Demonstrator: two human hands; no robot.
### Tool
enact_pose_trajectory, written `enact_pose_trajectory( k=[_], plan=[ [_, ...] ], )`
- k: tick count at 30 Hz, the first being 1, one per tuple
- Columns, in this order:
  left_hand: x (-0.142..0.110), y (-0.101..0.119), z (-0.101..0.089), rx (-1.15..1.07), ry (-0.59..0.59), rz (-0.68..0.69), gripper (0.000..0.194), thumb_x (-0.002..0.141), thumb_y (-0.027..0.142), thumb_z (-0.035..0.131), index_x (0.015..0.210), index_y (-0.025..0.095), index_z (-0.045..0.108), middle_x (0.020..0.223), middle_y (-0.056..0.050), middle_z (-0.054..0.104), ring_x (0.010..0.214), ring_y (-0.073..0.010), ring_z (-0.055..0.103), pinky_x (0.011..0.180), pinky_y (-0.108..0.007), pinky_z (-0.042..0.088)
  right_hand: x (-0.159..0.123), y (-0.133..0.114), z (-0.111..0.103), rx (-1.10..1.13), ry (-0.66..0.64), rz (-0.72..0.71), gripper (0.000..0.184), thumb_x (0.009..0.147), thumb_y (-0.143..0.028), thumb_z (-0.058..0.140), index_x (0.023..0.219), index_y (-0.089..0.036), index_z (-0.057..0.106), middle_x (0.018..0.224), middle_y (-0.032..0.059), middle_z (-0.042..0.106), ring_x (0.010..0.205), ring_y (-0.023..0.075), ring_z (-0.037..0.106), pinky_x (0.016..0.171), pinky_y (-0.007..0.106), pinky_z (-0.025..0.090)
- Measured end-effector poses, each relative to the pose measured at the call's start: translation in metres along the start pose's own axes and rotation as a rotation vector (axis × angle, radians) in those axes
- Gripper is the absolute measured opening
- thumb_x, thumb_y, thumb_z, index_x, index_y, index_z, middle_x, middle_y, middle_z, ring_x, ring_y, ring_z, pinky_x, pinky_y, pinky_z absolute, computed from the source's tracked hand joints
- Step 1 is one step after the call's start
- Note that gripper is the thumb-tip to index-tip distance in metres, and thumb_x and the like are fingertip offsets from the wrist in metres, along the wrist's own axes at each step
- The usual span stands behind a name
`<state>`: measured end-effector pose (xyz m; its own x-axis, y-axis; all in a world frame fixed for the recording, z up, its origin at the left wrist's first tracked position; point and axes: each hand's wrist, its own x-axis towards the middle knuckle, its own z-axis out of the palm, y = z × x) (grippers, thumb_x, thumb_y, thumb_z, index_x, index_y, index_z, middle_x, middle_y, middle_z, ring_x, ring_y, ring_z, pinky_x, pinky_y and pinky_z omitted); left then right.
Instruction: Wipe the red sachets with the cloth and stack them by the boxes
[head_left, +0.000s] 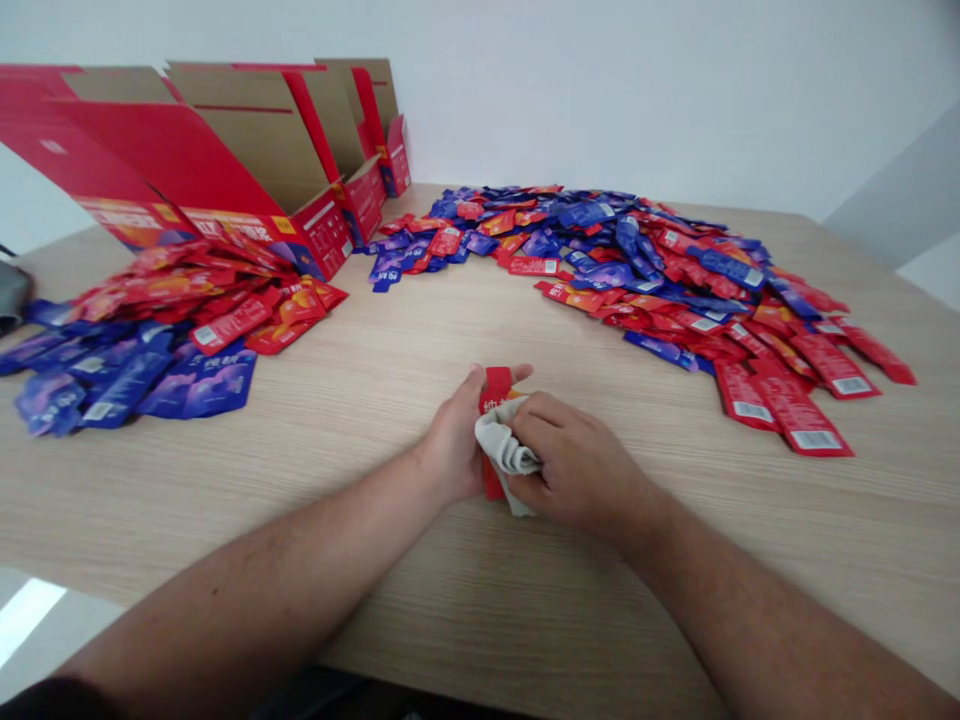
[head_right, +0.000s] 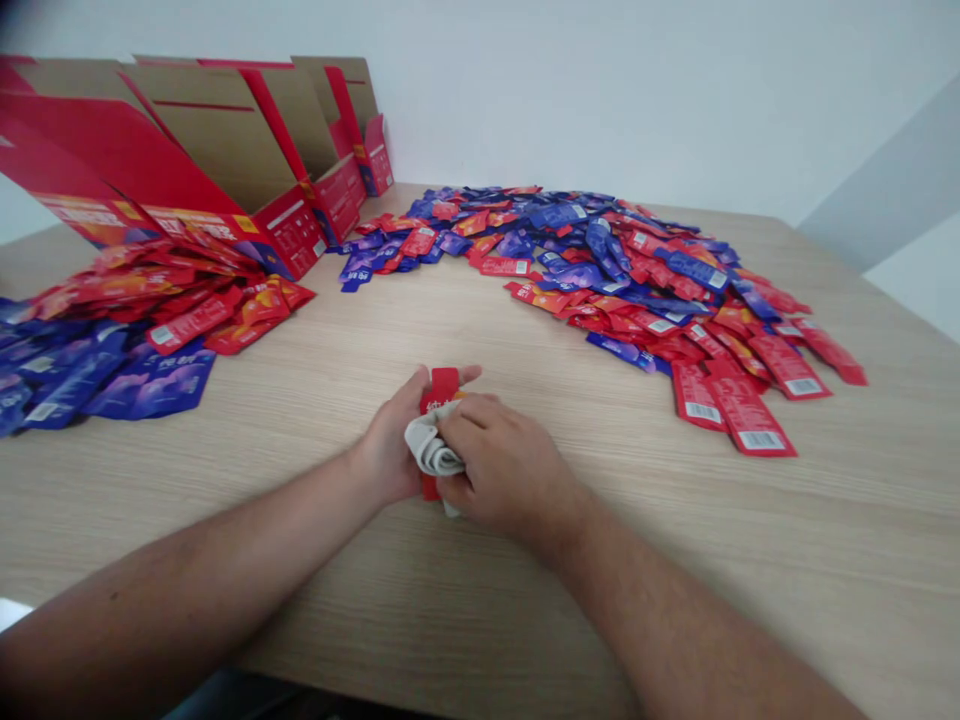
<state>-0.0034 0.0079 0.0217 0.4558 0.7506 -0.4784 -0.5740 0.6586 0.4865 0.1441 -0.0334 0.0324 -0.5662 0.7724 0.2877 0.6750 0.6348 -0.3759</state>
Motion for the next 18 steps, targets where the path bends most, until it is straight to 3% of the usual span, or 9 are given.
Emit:
enact_pose_trajectory(
  k=[3, 5, 9, 13, 15, 18],
  plan=[
    [0.001, 0.004, 0.000, -0.013, 0.064, 0.036, 0.062, 0.103, 0.059, 0.030, 0.137, 0.017, 0.061, 0.100, -0.014, 0.074, 0.075, -0.0259, 0.071, 0.076, -0.044, 0.057, 0.000, 0.003, 0.003, 0.021, -0.047, -0.044, 0.009, 0.081, -0.021, 0.065, 0.089, -0.021, 0.062, 0.093, 0.0052, 0.066, 0.082, 0.0203, 0.060, 0.074, 0.033, 0.050],
    [-0.001, 0.001, 0.003, -0.020, 0.054, 0.058, 0.062, 0.102, 0.061, 0.033, 0.134, 0.017, 0.063, 0.102, -0.014, 0.074, 0.079, -0.0261, 0.072, 0.079, -0.044, 0.057, 0.002, 0.006, 0.006, 0.011, -0.005, -0.006, 0.010, 0.082, -0.021, 0.065, 0.092, -0.020, 0.063, 0.096, 0.0071, 0.066, 0.086, 0.0220, 0.062, 0.077, 0.035, 0.051],
    [-0.008, -0.014, 0.013, 0.015, 0.017, 0.025, 0.054, 0.105, 0.054, 0.032, 0.123, 0.016, 0.067, 0.100, -0.012, 0.075, 0.086, -0.0246, 0.073, 0.080, -0.038, 0.059, 0.011, 0.020, 0.008, 0.000, 0.269, 0.131, 0.016, 0.090, -0.025, 0.060, 0.104, -0.018, 0.063, 0.103, 0.0110, 0.065, 0.098, 0.0261, 0.063, 0.087, 0.039, 0.052],
    [-0.008, -0.026, 0.016, 0.223, 0.099, -0.049, 0.051, 0.106, 0.052, 0.033, 0.113, 0.016, 0.069, 0.085, -0.011, 0.075, 0.069, -0.0244, 0.072, 0.064, -0.037, 0.060, 0.017, 0.035, 0.004, -0.015, 0.438, 0.320, 0.019, 0.095, -0.037, 0.057, 0.095, -0.019, 0.062, 0.095, 0.0104, 0.064, 0.091, 0.0271, 0.062, 0.083, 0.041, 0.053],
    [-0.005, -0.027, 0.015, 0.225, 0.133, -0.008, 0.046, 0.105, 0.049, 0.037, 0.108, 0.016, 0.069, 0.083, -0.010, 0.075, 0.067, -0.0234, 0.071, 0.063, -0.036, 0.060, 0.018, 0.033, 0.005, -0.031, 0.420, 0.375, 0.019, 0.095, -0.037, 0.056, 0.094, -0.018, 0.062, 0.094, 0.0106, 0.063, 0.089, 0.0278, 0.062, 0.082, 0.042, 0.052],
    [0.000, -0.022, 0.011, 0.054, 0.092, 0.067, 0.039, 0.104, 0.041, 0.040, 0.094, 0.016, 0.068, 0.084, -0.009, 0.074, 0.072, -0.0209, 0.071, 0.070, -0.033, 0.060, 0.016, 0.013, 0.008, -0.036, 0.290, 0.298, 0.015, 0.093, -0.027, 0.055, 0.101, -0.017, 0.063, 0.102, 0.0127, 0.063, 0.098, 0.0287, 0.061, 0.088, 0.042, 0.052]
  ],
)
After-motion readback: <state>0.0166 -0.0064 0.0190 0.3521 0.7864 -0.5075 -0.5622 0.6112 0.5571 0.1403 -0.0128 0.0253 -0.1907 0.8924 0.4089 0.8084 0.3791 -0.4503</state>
